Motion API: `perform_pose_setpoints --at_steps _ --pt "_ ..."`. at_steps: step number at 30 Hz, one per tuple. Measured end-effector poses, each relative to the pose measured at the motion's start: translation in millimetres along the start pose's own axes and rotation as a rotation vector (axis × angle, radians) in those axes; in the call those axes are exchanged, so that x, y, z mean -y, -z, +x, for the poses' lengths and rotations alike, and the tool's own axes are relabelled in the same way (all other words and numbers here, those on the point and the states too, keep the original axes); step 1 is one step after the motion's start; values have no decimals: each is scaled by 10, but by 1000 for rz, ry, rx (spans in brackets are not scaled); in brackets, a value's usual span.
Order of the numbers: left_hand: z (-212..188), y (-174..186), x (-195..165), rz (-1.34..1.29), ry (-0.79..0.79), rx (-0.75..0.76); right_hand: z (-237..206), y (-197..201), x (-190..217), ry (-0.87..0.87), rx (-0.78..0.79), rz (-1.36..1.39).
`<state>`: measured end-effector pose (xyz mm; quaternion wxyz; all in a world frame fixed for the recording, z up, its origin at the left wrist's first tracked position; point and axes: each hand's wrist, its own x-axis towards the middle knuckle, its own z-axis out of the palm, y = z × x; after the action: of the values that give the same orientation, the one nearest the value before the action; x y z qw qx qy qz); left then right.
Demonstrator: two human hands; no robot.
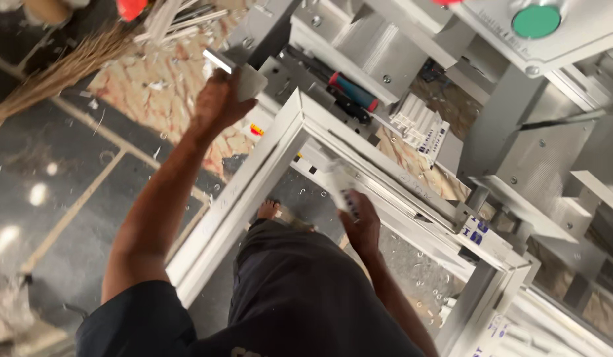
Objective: The person assembles white plastic window frame profiles using a corner-cutting machine and a utility knife. They position profiles in the machine, cut corners, and then trim edges to create clean joints. The person handles multiple frame pieces and uses a knife to refine the corners.
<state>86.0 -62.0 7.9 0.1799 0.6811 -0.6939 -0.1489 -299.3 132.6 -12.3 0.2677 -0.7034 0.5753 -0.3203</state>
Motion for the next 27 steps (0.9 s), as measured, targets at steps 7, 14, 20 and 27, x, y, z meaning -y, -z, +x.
perform_pose_setpoints --at_steps 7,14,20,27 --pt "586 -351 -216 149 -82 23 555 -526 -240 -42 -424 -314" --pt "694 -282 -419 127 -58 74 963 -620 132 -98 -220 -400" --pt "659 -163 -457 73 -123 53 1087 -670 209 -503 -22 -233" --pt "706 -345 -407 15 -139 -7 880 -647 30 -356 -139 -133"
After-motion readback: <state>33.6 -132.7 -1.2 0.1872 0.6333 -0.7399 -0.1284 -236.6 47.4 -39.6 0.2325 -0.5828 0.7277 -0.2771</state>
